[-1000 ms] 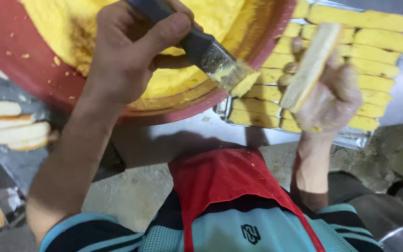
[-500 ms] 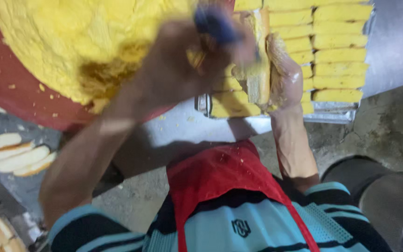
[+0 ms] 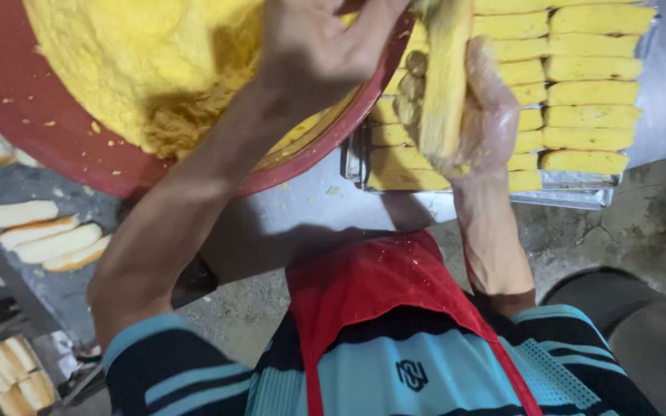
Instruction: The person coats bread slices with a yellow mixture using a brush and then places them onto a metal tray.
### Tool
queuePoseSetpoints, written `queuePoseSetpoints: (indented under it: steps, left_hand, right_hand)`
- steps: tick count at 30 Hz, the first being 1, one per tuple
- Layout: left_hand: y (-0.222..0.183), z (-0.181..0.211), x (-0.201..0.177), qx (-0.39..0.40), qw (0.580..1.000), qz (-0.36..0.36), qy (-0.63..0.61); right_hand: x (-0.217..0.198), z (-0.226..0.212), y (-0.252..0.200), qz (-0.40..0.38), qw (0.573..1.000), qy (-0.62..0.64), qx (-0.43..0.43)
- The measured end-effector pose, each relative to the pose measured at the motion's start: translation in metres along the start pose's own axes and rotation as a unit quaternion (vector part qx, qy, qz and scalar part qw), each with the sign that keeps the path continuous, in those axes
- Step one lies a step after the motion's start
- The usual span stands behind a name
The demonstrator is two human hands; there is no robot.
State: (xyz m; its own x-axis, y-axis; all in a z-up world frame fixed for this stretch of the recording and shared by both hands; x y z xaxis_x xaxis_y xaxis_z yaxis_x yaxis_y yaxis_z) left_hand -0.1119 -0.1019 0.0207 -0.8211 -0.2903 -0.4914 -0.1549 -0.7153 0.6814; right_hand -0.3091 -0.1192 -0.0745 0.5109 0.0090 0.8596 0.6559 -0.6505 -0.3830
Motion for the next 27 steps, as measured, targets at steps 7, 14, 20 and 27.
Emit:
queuePoseSetpoints:
  steps: [7, 14, 20, 27]
  left_hand:
    - [-0.04, 0.085, 0.019, 0.153, 0.987, -0.018, -0.041]
    - [-0.045, 0.046, 0.03, -0.245, 0.88, 0.231, -0.336]
    - [-0.049, 0.079, 0.028, 0.026, 0.996, 0.06, -0.068]
    - [-0.038, 0.068, 0.0, -0.038, 0.982, -0.039, -0.18]
  right_hand:
    - [-0.032, -0.037, 0.015, 0.041, 0.99, -0.069, -0.112]
    - [-0.015, -0.019, 0.018, 0.019, 0.993, 0.081, -0.086]
    - [-0.026, -0.017, 0.02, -0.012, 0.991, 0.02, -0.129]
    - [-0.019, -0.019, 0.011, -0.037, 0.993, -0.028, -0.111]
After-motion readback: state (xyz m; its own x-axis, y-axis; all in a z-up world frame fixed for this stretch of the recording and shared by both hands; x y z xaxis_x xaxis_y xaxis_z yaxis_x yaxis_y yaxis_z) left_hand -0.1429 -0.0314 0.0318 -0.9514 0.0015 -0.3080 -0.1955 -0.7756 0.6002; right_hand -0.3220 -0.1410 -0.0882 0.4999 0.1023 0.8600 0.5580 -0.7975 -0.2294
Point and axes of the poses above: each hand's wrist, its own y-axis towards the middle knuckle, its own x-axis out of the palm, z = x × y, the point moved 3 cm from there along y, towards the middle knuckle, and after that the axes turned 10 degrees about x, right-handed, at the moved point
